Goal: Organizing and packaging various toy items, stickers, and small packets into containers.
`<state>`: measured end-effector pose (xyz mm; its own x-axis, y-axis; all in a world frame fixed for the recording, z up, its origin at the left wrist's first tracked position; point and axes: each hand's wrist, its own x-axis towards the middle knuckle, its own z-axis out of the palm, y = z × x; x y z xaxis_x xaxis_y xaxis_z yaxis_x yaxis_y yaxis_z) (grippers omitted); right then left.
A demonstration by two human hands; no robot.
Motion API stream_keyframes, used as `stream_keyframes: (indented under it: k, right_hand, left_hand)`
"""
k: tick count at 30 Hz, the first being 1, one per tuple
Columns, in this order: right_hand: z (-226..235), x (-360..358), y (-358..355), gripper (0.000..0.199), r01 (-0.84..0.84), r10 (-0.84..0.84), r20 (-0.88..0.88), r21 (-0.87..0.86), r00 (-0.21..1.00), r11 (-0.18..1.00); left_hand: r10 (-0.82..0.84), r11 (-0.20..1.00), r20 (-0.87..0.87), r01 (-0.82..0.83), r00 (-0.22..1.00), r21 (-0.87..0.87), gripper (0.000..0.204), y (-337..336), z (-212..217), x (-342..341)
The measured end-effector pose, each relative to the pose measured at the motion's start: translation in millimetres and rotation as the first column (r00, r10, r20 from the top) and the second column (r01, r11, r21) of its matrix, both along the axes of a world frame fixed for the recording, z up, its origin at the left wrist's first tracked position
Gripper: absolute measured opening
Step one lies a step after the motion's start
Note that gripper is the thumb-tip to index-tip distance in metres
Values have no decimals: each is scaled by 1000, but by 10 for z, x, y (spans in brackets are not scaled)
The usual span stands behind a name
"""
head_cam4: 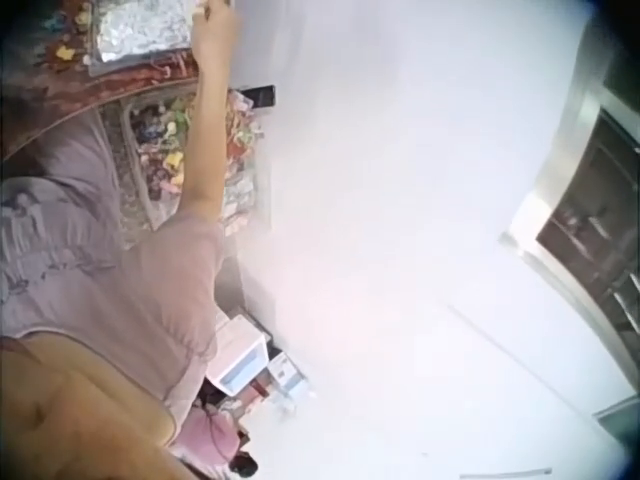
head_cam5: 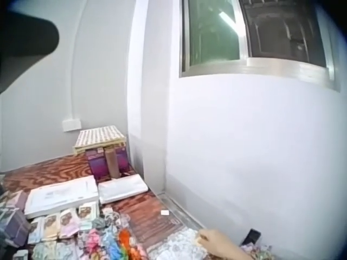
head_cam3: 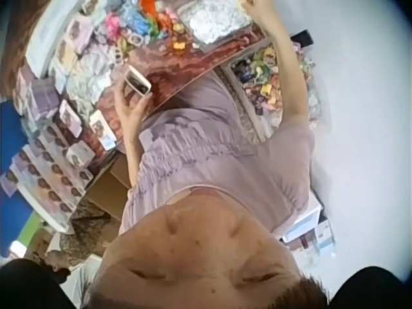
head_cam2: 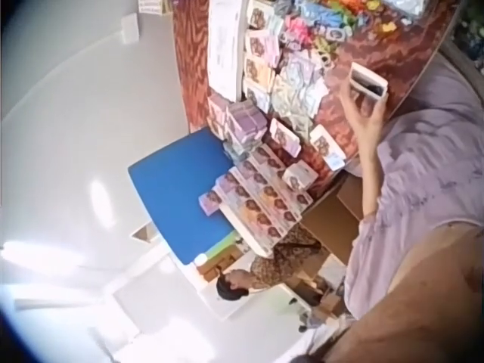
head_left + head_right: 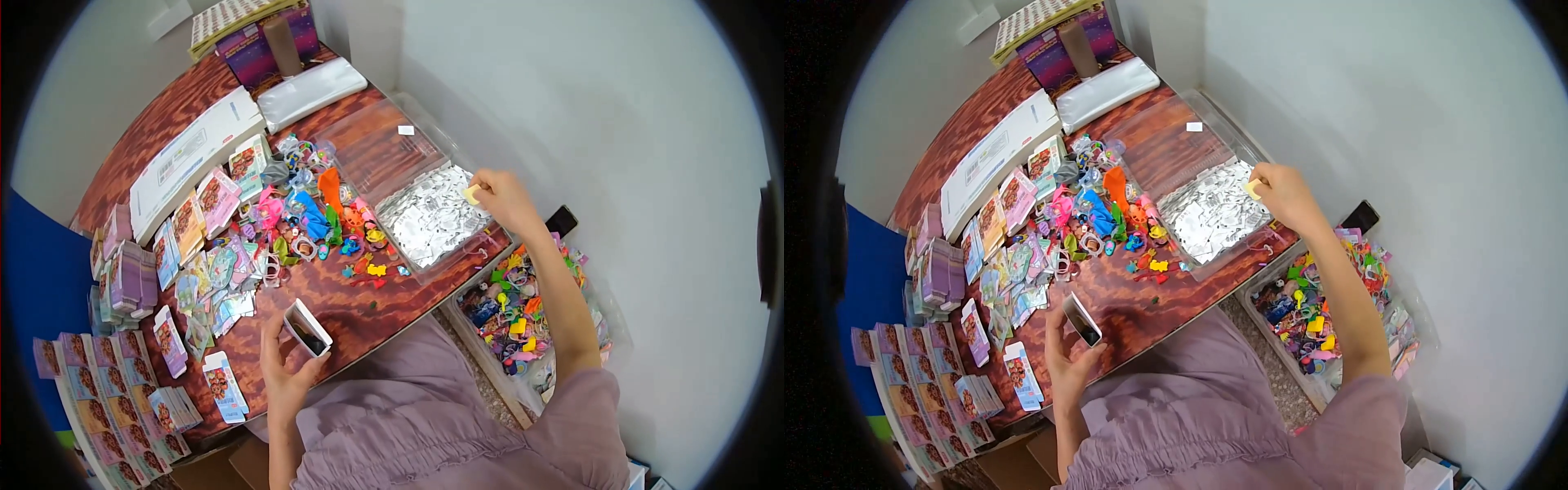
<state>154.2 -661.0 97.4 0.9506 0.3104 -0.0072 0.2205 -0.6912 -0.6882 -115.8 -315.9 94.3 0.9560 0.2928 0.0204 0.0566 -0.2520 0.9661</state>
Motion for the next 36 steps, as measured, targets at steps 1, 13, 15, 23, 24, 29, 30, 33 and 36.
stream_keyframes:
  k: [1, 13, 15, 23, 24, 29, 30, 33, 36]
  right_hand:
    - [9, 17, 41, 7, -8, 8, 5, -2, 1000, 1000]
    - [90, 1202, 1245, 14, -8, 5, -156, -19, 988, 1000]
    - [-349, 1480, 1272, 17, 2, 93, 202, -428, 975, 904]
    - [-363, 1357, 1482, 19, 62, 36, 172, -535, 985, 842]
    - [-455, 1388, 1446, 16, 102, 49, 263, -531, 964, 841]
    - [-550, 1384, 1300, 10, -4, 241, 387, -523, 890, 852]
    - [-562, 1395, 1255, 8, -25, 244, 404, -476, 882, 879]
    - [-516, 1430, 1288, 7, -62, 248, 365, -452, 897, 890]
    - [-496, 1412, 1328, 10, -45, 182, 298, -414, 937, 909]
  left_hand:
    - [8, 1000, 5, -8, 1000, -2, 78, 7, 3, -8]
    - [28, 998, -10, -28, 1000, 61, 76, 109, 13, -147]
    - [44, 999, -42, -44, 998, 3, 76, 85, -1, -128]
    - [101, 993, -90, -106, 991, -50, 77, 250, -33, -228]
    - [90, 996, -74, -91, 993, -13, 77, 278, -86, -219]
    - [141, 986, -84, -148, 986, -79, 74, 279, -91, -216]
    - [115, 993, -54, -116, 992, -18, 77, 306, -144, -229]
    - [83, 996, -33, -82, 996, 48, 81, 347, -268, -272]
    - [83, 996, -68, -85, 994, -36, 81, 293, -209, -270]
